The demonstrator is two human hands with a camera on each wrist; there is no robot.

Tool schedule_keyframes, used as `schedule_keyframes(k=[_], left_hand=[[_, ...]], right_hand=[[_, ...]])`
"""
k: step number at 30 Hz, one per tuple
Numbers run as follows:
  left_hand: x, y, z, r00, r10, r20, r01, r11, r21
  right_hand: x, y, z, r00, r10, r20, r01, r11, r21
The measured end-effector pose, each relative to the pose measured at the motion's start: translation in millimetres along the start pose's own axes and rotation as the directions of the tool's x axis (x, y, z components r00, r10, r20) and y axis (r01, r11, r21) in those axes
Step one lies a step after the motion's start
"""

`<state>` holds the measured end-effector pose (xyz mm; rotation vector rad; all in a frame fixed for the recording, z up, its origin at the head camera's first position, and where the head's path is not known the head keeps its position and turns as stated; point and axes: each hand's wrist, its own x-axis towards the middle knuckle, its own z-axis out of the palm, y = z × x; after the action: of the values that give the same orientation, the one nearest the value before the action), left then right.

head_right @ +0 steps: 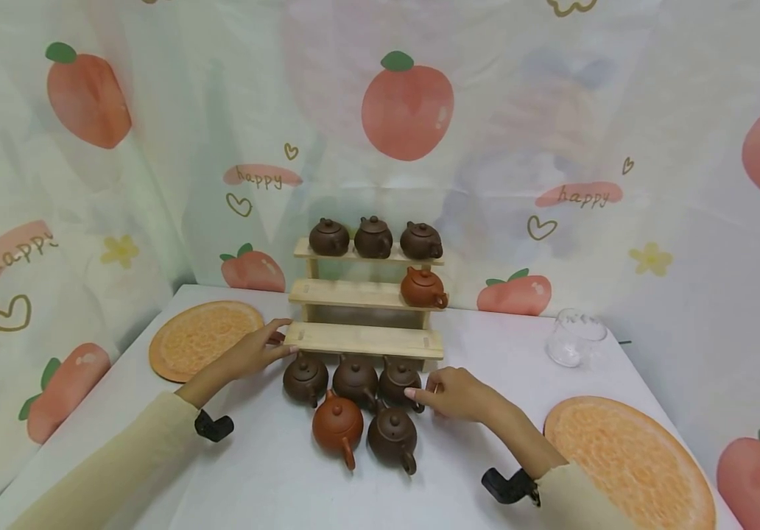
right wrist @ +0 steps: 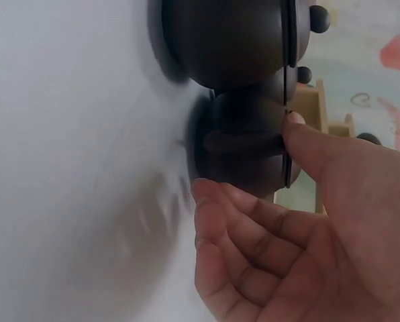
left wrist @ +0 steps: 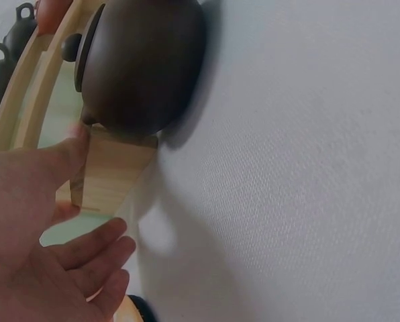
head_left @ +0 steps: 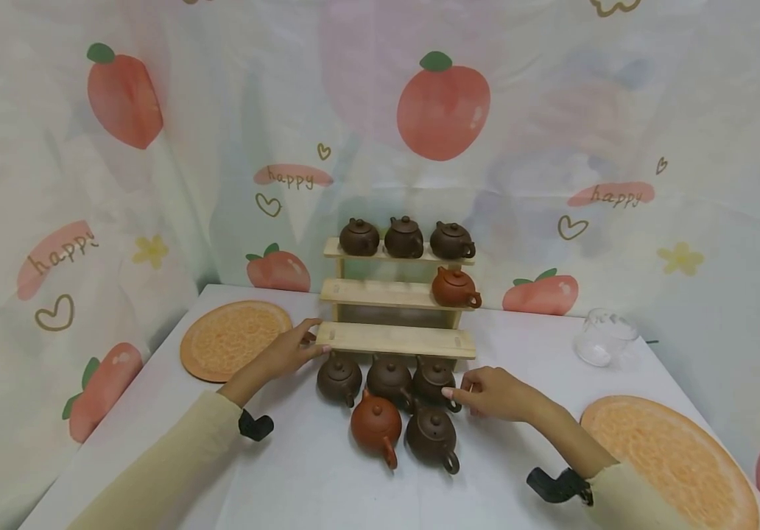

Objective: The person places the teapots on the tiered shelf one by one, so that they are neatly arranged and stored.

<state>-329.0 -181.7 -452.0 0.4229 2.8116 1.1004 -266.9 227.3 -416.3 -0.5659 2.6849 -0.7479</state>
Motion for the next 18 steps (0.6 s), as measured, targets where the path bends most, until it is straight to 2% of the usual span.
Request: schedule_keyframes(k=[5,9,18], left_hand=[[0.1,-1.4,0.6,1.000,0.002,0.003,-0.002,1.000,-0.005],[0.8,-1.7,1.0,1.000,0.001,0.005,-0.001,1.000,-0.002],[0.8,-2.4,0.4,1.000,0.003,-0.002,-0.003,1.000,-0.002]], right_hand=[[-2.4,-3,0,0.999,-0.045,-0.023,0.045,0.999,-0.013],[-5.4,-6,-1,0.992,-0.105,-0.074,0.099,0.992,-0.084],[-4.1,-1,19,0.987,-0.112,-0.118,0.093,0.983,-0.156]])
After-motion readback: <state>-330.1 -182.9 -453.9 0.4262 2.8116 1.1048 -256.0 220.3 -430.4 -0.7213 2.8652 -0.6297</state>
